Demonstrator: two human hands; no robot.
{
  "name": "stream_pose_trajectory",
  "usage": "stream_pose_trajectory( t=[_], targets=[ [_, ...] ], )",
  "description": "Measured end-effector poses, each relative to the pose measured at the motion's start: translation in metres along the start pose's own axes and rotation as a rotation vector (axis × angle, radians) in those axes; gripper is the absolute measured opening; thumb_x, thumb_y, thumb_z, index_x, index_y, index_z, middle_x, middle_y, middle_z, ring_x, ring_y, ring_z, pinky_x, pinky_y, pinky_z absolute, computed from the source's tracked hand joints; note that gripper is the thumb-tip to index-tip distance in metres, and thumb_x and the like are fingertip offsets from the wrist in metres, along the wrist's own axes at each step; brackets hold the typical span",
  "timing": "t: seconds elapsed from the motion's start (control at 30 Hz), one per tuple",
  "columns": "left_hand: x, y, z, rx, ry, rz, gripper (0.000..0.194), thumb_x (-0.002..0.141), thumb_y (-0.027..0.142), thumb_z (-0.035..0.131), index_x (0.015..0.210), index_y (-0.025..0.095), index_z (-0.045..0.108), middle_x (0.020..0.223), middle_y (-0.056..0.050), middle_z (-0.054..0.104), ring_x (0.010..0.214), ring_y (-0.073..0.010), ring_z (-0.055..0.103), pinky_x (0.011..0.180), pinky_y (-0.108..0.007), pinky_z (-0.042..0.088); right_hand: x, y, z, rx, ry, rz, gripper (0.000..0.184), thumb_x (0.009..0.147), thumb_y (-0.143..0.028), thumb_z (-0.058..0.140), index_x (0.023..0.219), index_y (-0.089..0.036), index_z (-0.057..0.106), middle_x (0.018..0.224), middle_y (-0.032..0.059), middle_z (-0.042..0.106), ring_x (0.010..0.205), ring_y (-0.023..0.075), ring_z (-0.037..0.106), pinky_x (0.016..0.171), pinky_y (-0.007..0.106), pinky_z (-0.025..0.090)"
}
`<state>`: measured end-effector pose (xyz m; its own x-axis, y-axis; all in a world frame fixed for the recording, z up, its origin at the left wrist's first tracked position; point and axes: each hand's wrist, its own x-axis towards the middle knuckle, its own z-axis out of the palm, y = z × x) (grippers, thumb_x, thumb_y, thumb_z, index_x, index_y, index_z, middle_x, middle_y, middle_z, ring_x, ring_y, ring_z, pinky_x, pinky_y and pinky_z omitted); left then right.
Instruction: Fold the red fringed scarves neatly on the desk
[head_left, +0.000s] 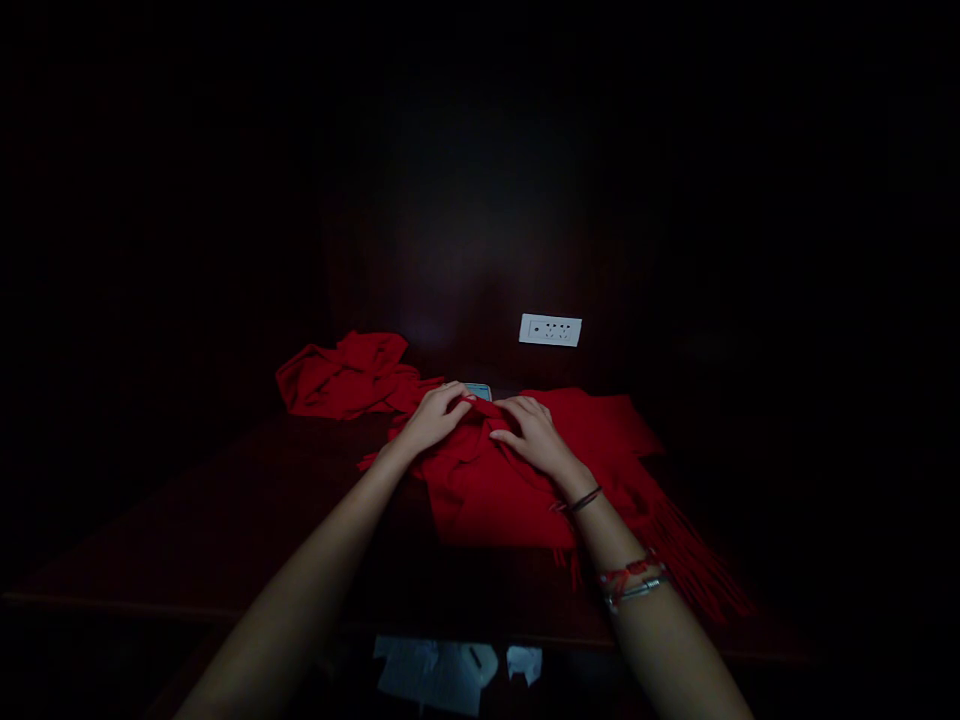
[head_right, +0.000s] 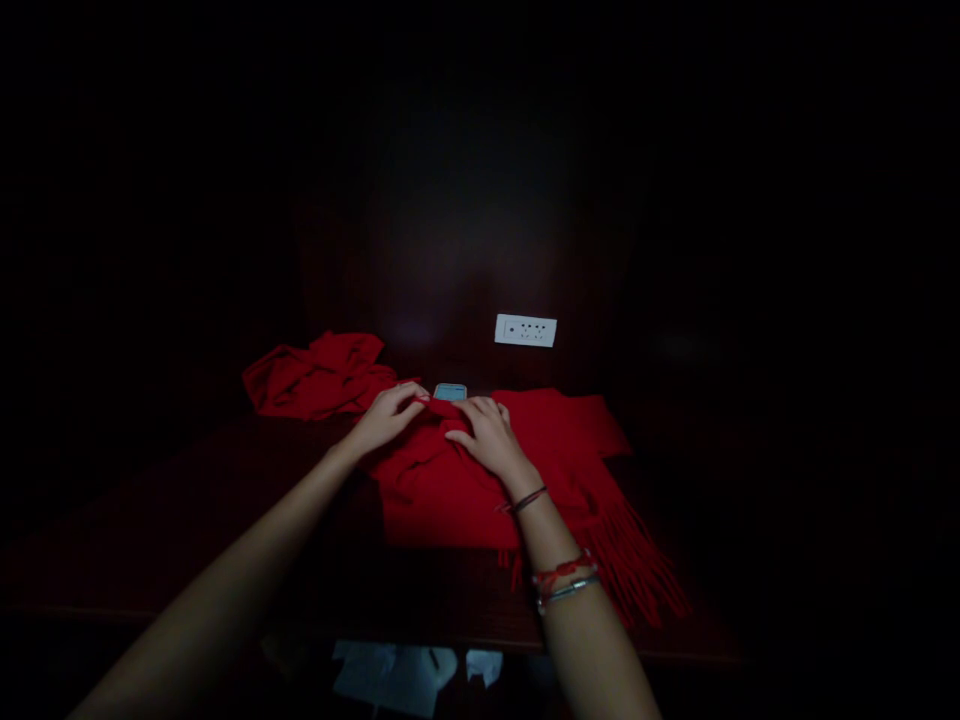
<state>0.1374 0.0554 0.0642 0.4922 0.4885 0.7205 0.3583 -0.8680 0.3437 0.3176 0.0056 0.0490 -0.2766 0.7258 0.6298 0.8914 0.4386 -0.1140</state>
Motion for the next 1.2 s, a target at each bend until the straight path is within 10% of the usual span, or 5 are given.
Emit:
stream_pose_trajectory(
  t=[0.57, 0.8, 1.2],
  targets=[
    [0.000, 0.003, 0.001, -0.226, -0.102, -0.100, 0.026, 0.072, 0.037, 0.050, 0.084, 0.015, 0.055, 0.080, -0.001, 0.058, 0.073, -0.0148, 0.053, 0.068, -0.024, 0.040, 0.004, -0.012, -0.009, 0.290, 0.248, 0.224, 0.022, 0.080, -0.032, 0.036, 0.095, -0.019, 0.047, 0.070, -0.0004, 0.056, 0.059, 0.0123, 0.050, 0.058, 0.022, 0.038],
    [0.002, 0.006, 0.000, -0.218, -0.113, -0.040, 0.021, 0.075, 0.030, 0.046, 0.089, 0.016, 0.053, 0.086, -0.001, 0.057, 0.078, -0.0141, 0.052, 0.071, -0.023, 0.040, 0.003, -0.020, -0.006, 0.267, 0.224, 0.078, 0.015, 0.074, -0.024, 0.045, 0.087, -0.019, 0.050, 0.083, 0.0025, 0.058, 0.076, 0.0152, 0.052, 0.069, 0.023, 0.038],
    [0.003, 0.013, 0.001, -0.029, 0.157, -0.029, 0.012, 0.076, 0.021, 0.043, 0.077, 0.017, 0.054, 0.079, -0.001, 0.057, 0.077, -0.0143, 0.052, 0.073, -0.024, 0.039, 0.004, -0.019, -0.004, 0.186, 0.252, 0.139, 0.016, 0.076, -0.022, 0.044, 0.081, -0.018, 0.058, 0.078, 0.0030, 0.062, 0.071, 0.0155, 0.055, 0.067, 0.024, 0.039]
  ],
)
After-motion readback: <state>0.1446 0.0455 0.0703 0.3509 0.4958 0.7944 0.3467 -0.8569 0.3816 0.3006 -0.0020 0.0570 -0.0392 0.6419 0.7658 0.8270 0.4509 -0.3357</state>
